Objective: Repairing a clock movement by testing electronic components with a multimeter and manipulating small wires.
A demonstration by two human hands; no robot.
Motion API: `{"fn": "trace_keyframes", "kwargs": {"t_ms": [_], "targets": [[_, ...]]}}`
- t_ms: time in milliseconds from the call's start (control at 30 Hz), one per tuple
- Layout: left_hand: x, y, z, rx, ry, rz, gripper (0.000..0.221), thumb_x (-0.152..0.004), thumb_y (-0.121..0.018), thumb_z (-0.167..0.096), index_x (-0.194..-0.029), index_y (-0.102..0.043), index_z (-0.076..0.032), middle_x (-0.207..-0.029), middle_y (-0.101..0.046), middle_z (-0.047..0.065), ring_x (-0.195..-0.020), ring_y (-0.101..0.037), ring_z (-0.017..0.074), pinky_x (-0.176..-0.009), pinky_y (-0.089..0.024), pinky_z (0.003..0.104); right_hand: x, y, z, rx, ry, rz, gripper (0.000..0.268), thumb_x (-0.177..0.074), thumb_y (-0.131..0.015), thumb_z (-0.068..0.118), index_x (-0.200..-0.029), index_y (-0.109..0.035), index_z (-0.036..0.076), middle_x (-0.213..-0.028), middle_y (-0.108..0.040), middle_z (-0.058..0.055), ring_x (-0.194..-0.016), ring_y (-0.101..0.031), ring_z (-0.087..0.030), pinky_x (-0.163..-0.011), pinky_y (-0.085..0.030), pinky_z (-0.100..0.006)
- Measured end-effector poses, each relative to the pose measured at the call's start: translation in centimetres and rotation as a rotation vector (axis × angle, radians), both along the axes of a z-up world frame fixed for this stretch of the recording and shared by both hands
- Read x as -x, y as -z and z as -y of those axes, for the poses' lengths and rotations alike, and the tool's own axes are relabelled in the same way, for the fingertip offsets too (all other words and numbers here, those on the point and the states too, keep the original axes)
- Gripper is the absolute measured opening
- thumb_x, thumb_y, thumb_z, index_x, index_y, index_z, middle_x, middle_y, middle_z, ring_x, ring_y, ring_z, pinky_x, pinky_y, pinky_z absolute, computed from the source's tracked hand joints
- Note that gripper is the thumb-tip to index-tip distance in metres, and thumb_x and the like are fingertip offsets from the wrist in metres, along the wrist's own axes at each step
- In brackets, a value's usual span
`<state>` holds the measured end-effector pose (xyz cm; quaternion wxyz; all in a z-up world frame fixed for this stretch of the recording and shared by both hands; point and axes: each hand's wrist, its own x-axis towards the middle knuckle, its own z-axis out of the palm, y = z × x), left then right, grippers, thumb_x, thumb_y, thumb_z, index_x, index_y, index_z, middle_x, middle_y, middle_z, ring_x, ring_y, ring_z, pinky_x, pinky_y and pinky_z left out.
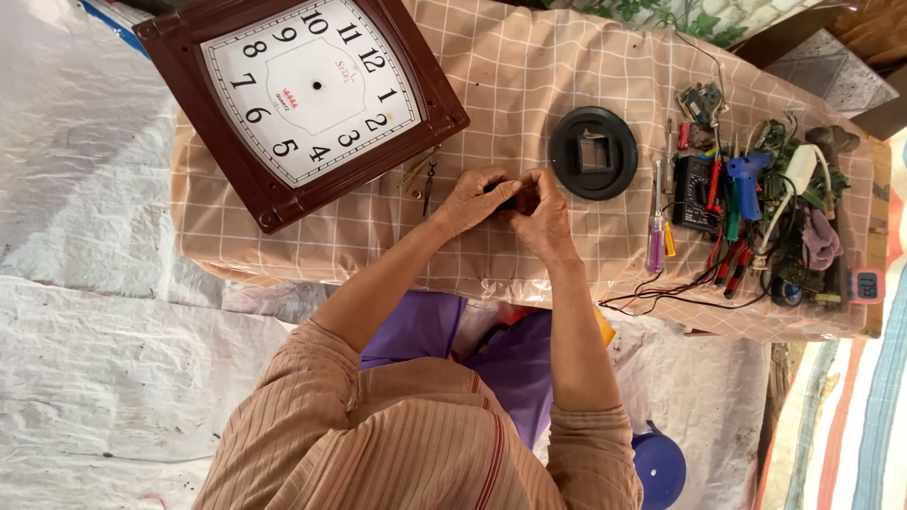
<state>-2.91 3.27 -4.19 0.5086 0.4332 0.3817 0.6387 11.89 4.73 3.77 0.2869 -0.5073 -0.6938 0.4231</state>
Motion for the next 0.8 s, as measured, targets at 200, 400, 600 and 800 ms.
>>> {"fn": "trace_keyframes", "kwargs": {"t_ms": [200, 400, 600, 800], "targets": [[-0.6, 1.6, -0.2, 0.012, -0.073, -0.020, 0.017, -0.101, -0.071, -0.021, -0.090, -0.075, -0.009, -0.076, -0.066, -0.001, -0.075, -0.055, 0.0089, -0.076, -0.051, 0.027, 0.3, 0.2, -0.2, -0.017, -0.022, 0.025, 0.043, -0.077, -0.081, 0.004, -0.113, -0.059, 0.014, -0.091, -0.069, -0.012, -0.085, -0.067, -0.022, -0.077, -0.058, -0.037], [-0.8, 1.6, -0.1, 0.016, -0.110, -0.067, 0.017, -0.100, -0.072, -0.022, -0.089, -0.075, -0.009, -0.073, -0.064, 0.000, -0.074, -0.054, 0.0079, -0.074, -0.051, 0.027, 0.1, 0.9, -0.1, -0.024, -0.020, 0.036, 0.046, -0.076, -0.079, 0.003, -0.114, -0.056, 0.013, -0.090, -0.068, -0.013, -0.085, -0.067, -0.022, -0.074, -0.058, -0.039], [-0.8, 2.3, -0.7, -0.035, -0.141, -0.196, 0.020, -0.101, -0.070, -0.023, -0.086, -0.073, -0.011, -0.069, -0.062, 0.003, -0.071, -0.053, 0.0076, -0.068, -0.050, 0.027, -0.5, 0.9, 0.0, -0.054, -0.041, 0.030, 0.046, -0.074, -0.076, 0.001, -0.115, -0.057, 0.011, -0.092, -0.065, -0.016, -0.090, -0.068, -0.028, -0.080, -0.057, -0.043], [0.3, -4.1, 1.7, 0.003, -0.033, 0.047, 0.024, -0.105, -0.063, -0.026, -0.086, -0.070, -0.013, -0.082, -0.061, -0.002, -0.084, -0.054, 0.0093, -0.079, -0.046, 0.026, -1.2, 2.2, -0.1, -0.084, -0.032, -0.039, 0.041, -0.077, -0.079, 0.007, -0.113, -0.062, 0.012, -0.097, -0.067, -0.013, -0.096, -0.068, -0.027, -0.085, -0.056, -0.044]]}}
